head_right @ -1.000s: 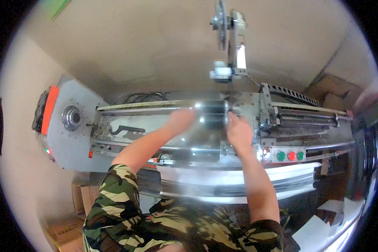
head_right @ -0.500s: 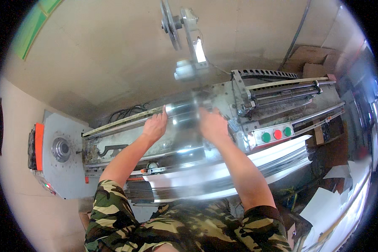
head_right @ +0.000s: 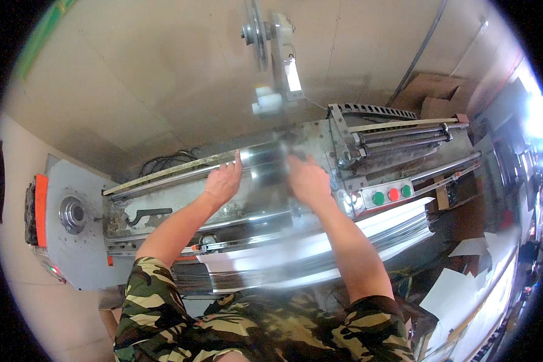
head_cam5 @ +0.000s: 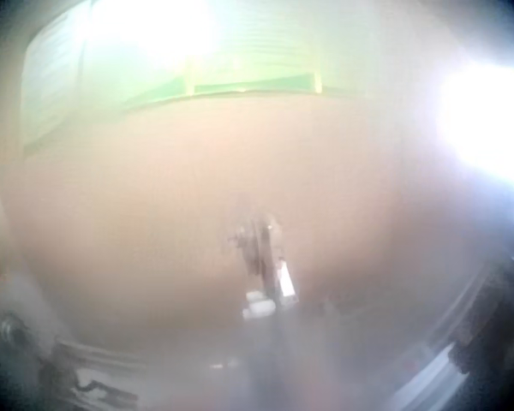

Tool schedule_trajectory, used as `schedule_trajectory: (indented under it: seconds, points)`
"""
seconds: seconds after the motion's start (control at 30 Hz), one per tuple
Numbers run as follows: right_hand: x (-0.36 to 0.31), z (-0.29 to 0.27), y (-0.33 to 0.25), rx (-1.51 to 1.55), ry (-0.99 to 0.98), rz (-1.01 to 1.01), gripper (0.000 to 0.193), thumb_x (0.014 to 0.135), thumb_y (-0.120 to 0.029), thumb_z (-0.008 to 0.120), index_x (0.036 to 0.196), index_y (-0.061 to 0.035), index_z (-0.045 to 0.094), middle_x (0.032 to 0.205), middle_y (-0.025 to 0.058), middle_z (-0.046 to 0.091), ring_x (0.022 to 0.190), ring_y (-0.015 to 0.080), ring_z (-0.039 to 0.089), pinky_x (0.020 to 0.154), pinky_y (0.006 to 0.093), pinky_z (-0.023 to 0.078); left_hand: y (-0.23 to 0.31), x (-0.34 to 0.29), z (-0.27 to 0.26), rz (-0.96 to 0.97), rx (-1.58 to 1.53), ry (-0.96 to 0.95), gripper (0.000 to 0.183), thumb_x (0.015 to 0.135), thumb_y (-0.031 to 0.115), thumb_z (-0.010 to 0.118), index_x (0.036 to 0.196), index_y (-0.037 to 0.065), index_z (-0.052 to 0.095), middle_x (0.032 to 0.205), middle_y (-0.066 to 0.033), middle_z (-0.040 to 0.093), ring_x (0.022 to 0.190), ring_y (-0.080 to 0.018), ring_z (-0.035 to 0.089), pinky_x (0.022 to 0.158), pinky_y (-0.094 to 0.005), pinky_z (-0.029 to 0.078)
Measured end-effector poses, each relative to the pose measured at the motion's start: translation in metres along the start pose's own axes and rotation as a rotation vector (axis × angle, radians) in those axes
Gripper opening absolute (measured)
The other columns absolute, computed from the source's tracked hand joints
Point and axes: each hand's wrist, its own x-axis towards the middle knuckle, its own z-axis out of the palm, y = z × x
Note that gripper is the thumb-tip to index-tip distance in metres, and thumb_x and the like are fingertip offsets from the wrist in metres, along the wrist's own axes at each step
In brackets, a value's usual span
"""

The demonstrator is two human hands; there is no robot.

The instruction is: The person operates a slitting machine by loading rolls of material onto a spindle, aligning them with the blades, and using the controls to start the process while managing the output strips.

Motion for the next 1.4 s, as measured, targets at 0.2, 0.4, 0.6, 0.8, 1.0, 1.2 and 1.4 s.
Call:
schedule_trajectory:
  seconds: [0.2, 0.4, 0.6, 0.8, 1.0, 1.2, 1.4]
  points:
    - [0.000, 0.012, 0.008, -0.004, 0.076, -0.033, 0.033, 0.099, -0.027, 0.051, 0.130, -0.0297, 0.064, 0.130, 0.0209, 0.058, 0.104, 0.0419, 0.064, 0.087, 0.0509, 0.053, -0.002, 0.001, 0.005, 0.024, -0.066, -0.022, 0.064, 0.089, 0.010, 0.051, 0.146, -0.013, 0.033, 0.093, -0.0185, 0.067, 0.083, -0.0308, 0.069, 0.065, -0.0430, 0.058]
    - [0.002, 0.010, 0.018, 0.012, 0.029, -0.008, 0.036, 0.098, -0.026, 0.051, 0.132, -0.0286, 0.063, 0.138, 0.0232, 0.055, 0.111, 0.0429, 0.062, 0.093, 0.0490, 0.052, 0.004, 0.005, -0.006, 0.008, -0.146, -0.061, 0.063, 0.089, 0.010, 0.051, 0.145, -0.012, 0.034, 0.093, -0.0213, 0.069, 0.082, -0.0325, 0.070, 0.066, -0.0422, 0.058]
    - [0.003, 0.008, 0.022, 0.050, 0.032, -0.078, 0.035, 0.098, -0.026, 0.050, 0.130, -0.0272, 0.063, 0.133, 0.0225, 0.058, 0.105, 0.0436, 0.064, 0.090, 0.0515, 0.052, 0.004, 0.006, -0.012, 0.013, -0.218, -0.059, 0.060, 0.090, 0.010, 0.051, 0.144, -0.011, 0.036, 0.090, -0.0245, 0.070, 0.078, -0.0351, 0.072, 0.066, -0.0438, 0.059]
    - [0.006, 0.016, 0.034, 0.013, 0.101, -0.068, 0.036, 0.097, -0.020, 0.050, 0.130, -0.0206, 0.064, 0.132, 0.0176, 0.061, 0.118, 0.0383, 0.060, 0.098, 0.0445, 0.048, 0.006, 0.006, -0.009, 0.042, -0.276, 0.023, 0.057, 0.090, 0.009, 0.052, 0.141, -0.011, 0.038, 0.085, -0.0235, 0.070, 0.075, -0.0374, 0.072, 0.062, -0.0450, 0.059]
    - [0.007, 0.008, 0.032, 0.127, 0.034, -0.091, 0.035, 0.097, -0.021, 0.053, 0.131, -0.0188, 0.064, 0.136, 0.0158, 0.060, 0.116, 0.0364, 0.061, 0.097, 0.0433, 0.049, 0.009, 0.010, 0.009, 0.031, -0.306, 0.158, 0.047, 0.088, 0.012, 0.055, 0.129, -0.011, 0.048, 0.081, -0.0172, 0.068, 0.072, -0.0312, 0.069, 0.060, -0.0427, 0.056]
    - [0.011, 0.022, 0.055, 0.329, 0.099, 0.211, 0.036, 0.099, -0.021, 0.053, 0.133, -0.0146, 0.063, 0.125, 0.0166, 0.066, 0.115, 0.0328, 0.064, 0.098, 0.0380, 0.048, 0.016, 0.022, 0.044, 0.062, -0.266, 0.255, 0.053, 0.086, 0.013, 0.057, 0.133, -0.011, 0.049, 0.076, -0.0116, 0.065, 0.068, -0.0238, 0.065, 0.055, -0.0368, 0.052]
    - [-0.013, -0.010, 0.015, 0.379, 0.290, 0.166, 0.038, 0.100, -0.019, 0.053, 0.136, -0.0099, 0.061, 0.132, 0.0169, 0.064, 0.120, 0.0304, 0.062, 0.101, 0.0367, 0.046, 0.012, 0.013, 0.008, 0.008, -0.491, 0.169, 0.040, 0.090, 0.010, 0.053, 0.123, -0.011, 0.048, 0.085, -0.0243, 0.070, 0.082, -0.0384, 0.071, 0.068, -0.0477, 0.057]
